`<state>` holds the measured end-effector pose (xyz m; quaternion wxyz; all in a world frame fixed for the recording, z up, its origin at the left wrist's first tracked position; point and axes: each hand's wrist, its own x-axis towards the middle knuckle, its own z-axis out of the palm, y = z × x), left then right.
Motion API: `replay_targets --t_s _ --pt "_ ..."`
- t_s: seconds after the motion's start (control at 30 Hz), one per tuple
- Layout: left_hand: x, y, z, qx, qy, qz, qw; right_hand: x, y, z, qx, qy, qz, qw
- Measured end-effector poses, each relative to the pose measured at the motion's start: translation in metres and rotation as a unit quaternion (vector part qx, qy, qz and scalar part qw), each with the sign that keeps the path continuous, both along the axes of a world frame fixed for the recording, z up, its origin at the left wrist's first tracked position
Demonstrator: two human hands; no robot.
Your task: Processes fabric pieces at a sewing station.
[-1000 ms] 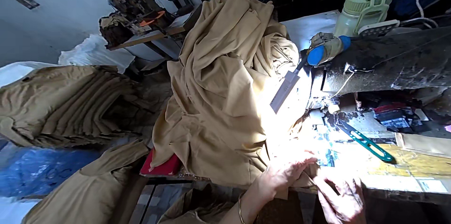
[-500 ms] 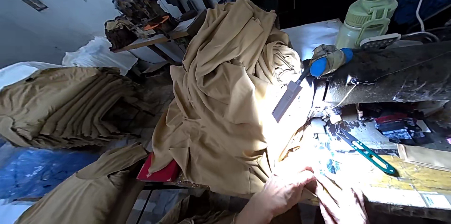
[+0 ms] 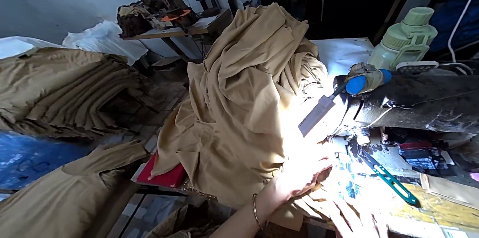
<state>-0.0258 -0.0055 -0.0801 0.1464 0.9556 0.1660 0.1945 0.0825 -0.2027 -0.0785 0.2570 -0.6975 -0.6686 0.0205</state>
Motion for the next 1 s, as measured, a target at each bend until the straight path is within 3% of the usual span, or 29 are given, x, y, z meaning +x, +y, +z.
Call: replay_targets --t_s 0.2,0.47,0.63,0.8,0.9,1.0 --pt "0.002 0.004 -0.005 0.010 -0.023 -0.001 1.000 0.002 0.002 0.006 -0.029 0.003 0.000 1.000" --pt "0.013 0.023 -0.004 -0.082 -0.020 -0.016 0.996 0.014 0.025 0.006 -0.062 0.010 -0.001 0.998" --pt "0.013 0.026 0.000 -0.148 0.007 -0.019 0.989 0.017 0.033 -0.003 -0.043 0.032 -0.004 0.999" --pt "-0.006 -0.005 0.010 -0.172 0.039 -0.054 0.983 0.010 0.018 -0.018 0.028 0.068 -0.038 0.997" --pt "-0.015 -0.025 0.005 -0.104 -0.026 -0.068 0.992 0.007 0.014 -0.024 0.038 0.061 -0.049 0.996" --pt "-0.022 -0.035 0.006 -0.067 -0.002 -0.057 0.996 0.004 0.016 -0.017 0.030 0.050 -0.062 0.996"
